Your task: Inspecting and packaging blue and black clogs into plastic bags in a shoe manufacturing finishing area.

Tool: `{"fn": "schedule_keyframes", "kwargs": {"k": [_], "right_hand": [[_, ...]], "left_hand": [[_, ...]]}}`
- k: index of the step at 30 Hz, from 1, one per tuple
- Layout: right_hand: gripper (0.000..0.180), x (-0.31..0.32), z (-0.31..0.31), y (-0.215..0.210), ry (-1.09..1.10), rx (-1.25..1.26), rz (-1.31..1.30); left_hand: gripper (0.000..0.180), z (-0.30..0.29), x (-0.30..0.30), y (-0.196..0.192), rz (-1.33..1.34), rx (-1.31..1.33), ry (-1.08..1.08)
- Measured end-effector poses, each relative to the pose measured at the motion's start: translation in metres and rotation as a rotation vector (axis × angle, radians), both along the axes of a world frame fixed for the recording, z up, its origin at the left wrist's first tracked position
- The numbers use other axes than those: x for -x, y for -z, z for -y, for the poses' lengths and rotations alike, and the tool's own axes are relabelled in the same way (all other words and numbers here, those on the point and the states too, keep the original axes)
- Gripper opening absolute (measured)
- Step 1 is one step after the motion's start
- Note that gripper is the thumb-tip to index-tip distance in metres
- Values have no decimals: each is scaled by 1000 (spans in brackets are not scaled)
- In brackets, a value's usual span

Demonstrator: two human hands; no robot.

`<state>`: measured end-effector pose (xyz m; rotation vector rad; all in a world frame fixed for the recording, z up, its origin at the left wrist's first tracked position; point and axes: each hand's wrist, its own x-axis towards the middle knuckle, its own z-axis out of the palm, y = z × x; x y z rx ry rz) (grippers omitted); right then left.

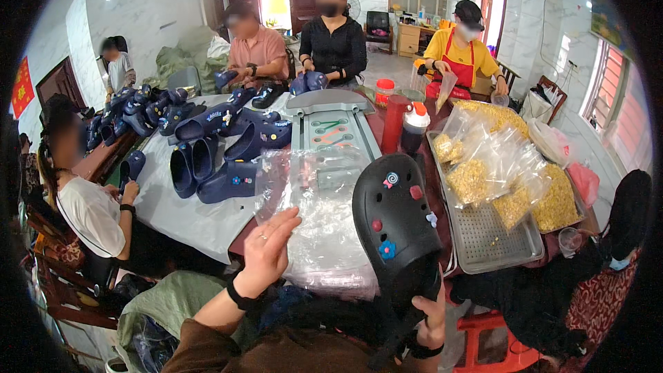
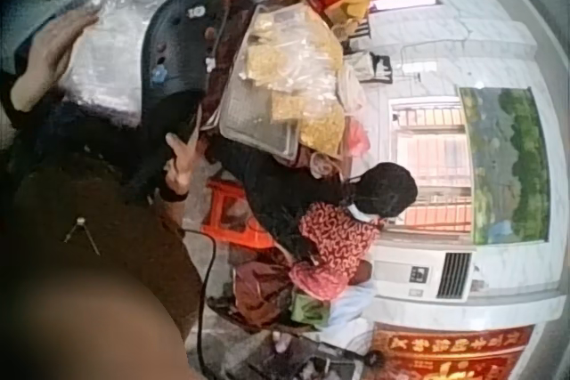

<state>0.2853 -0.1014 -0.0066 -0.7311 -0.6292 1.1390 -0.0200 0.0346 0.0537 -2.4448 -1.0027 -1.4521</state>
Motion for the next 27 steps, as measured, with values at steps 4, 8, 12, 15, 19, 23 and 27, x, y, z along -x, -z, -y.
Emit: {"fn": "schedule_keyframes", "kwargs": {"k": [4, 8, 12, 15, 19, 23, 27], "right_hand": [[105, -8, -6, 0, 16, 13, 134], [108, -18, -10, -16, -26, -14, 328], [106, -28, -22, -30, -303, -93, 500], [100, -30, -25, -41, -491, -123, 688], [94, -28, -28, -55, -530, -163, 1039], [93, -26, -23, -54, -332, -105, 1240], [92, -19, -17, -44, -140, -69, 1345]], "left_hand": [[33, -35, 4, 60, 17, 290, 34], [29, -58, -2, 91, -18, 383, 51], [35, -69, -14, 98, -9, 419, 64], [37, -81, -25, 94, 209, 653, 306], [36, -85, -23, 80, 37, 583, 77], [35, -72, -1, 62, 32, 411, 108], [34, -61, 3, 48, -51, 380, 53]]}}
